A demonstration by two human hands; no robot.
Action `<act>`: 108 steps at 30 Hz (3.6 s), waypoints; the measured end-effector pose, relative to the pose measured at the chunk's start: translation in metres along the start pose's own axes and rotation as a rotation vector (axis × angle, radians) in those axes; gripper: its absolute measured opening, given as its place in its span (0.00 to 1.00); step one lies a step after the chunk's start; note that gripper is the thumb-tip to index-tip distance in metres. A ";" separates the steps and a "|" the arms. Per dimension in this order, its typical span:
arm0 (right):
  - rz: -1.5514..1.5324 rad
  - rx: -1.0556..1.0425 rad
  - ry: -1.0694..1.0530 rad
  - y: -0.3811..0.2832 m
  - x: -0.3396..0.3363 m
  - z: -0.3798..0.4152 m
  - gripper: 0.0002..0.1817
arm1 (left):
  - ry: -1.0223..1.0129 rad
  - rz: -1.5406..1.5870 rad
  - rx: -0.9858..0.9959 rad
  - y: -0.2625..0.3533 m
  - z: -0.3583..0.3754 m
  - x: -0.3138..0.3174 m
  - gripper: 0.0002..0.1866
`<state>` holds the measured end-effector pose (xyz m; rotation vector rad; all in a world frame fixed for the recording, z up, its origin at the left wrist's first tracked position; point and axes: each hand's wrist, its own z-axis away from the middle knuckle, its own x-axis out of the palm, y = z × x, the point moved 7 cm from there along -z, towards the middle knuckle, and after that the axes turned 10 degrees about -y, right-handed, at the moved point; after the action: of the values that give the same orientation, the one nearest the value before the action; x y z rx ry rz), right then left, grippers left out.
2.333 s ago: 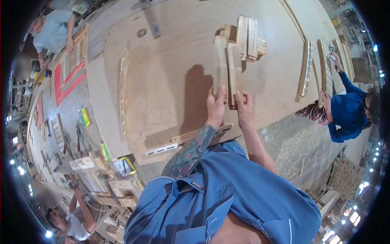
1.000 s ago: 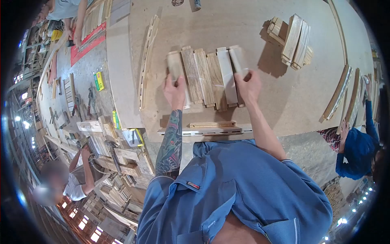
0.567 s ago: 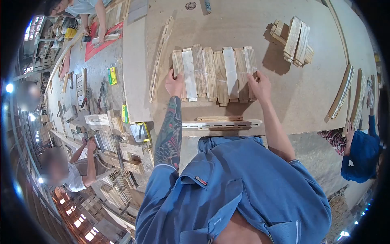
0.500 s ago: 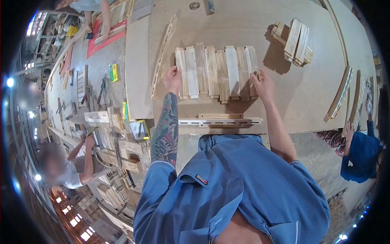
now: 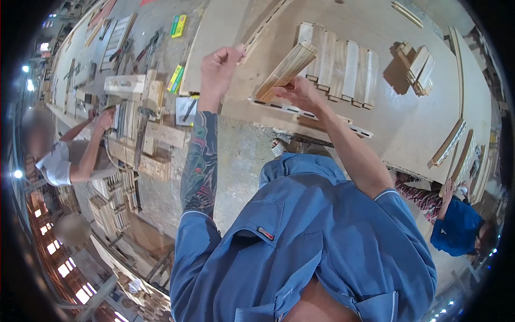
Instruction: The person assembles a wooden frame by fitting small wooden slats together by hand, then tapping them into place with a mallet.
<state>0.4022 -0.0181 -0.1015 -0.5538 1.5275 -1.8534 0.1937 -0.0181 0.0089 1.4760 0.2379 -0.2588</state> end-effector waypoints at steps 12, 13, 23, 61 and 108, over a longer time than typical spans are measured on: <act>0.422 -0.211 0.068 -0.002 0.050 -0.008 0.16 | -0.215 -0.500 0.415 0.111 0.007 0.062 0.24; 0.422 -0.201 0.069 -0.003 0.051 -0.006 0.16 | -0.165 -0.622 0.497 0.102 0.005 0.072 0.25; 0.330 -0.356 0.130 -0.002 0.068 0.012 0.19 | -0.292 -0.938 0.295 0.101 0.026 0.091 0.21; 0.306 -0.091 0.168 -0.020 0.018 0.046 0.18 | -0.166 -0.308 0.299 0.110 0.015 0.077 0.34; 0.650 0.026 0.232 0.004 0.009 0.087 0.11 | -0.331 -0.725 0.242 0.107 0.016 0.103 0.24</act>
<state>0.4567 -0.0844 -0.0867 0.1746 1.5803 -1.4511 0.3249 -0.0280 0.0791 1.5087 0.4801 -1.1385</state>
